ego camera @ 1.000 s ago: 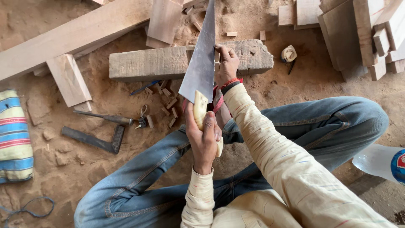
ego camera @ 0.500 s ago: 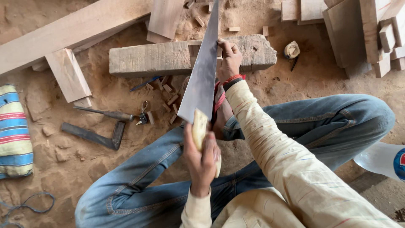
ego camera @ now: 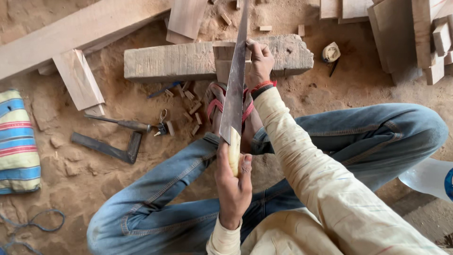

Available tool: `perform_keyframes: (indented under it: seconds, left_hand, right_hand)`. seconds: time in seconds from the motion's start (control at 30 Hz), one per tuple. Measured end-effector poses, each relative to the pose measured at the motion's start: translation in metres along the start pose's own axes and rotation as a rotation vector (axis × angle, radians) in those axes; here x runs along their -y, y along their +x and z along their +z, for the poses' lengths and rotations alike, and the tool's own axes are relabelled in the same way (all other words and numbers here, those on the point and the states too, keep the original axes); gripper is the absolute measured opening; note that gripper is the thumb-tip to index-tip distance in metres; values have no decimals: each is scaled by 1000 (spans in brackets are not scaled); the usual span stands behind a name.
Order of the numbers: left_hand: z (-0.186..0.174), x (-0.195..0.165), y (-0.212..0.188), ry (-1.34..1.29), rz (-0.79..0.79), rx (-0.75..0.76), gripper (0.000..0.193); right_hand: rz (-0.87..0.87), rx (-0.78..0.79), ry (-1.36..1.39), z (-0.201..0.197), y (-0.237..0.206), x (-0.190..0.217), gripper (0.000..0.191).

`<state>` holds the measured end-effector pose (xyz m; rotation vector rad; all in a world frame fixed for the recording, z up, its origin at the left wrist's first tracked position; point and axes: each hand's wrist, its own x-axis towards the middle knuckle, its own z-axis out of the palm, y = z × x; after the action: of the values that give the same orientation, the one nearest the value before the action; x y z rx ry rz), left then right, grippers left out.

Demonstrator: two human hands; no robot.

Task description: The person sits on the ground and uses a hand saw to cut small pieces of wood. They hold the wood with their left hand and saw with their right hand, repeatedly cutting and stacking the pieces.

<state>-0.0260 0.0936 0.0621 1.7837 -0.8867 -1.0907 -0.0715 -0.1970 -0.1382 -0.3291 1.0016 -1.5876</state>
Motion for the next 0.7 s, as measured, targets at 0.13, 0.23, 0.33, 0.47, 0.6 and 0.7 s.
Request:
perform_keyframes:
  seconds: [0.13,0.23,0.33,0.47,0.6,0.7]
  left_hand:
    - [7,2,21,45,286,-19,56]
    - [17,-12,60,121,498,-85,52]
    - [22,-28,76,122,523,-97,51]
    - [8,-28,25,156,453,-96,54]
    - [-17,-6,-35,152,157,-9,53]
    - [-27,4,-44,83,158,58,50]
  right_hand:
    - [11,-14,-15,4,-3,4,12]
    - [79,19,109,6,-4,8,8]
    - [-9,20,20,5,-3,8,8]
    - [-80,23,-31,8,-3,5,11]
    - [-34,39,-7,12,-8,13,13]
    - [154,-89,-138,14,-6,30,20]
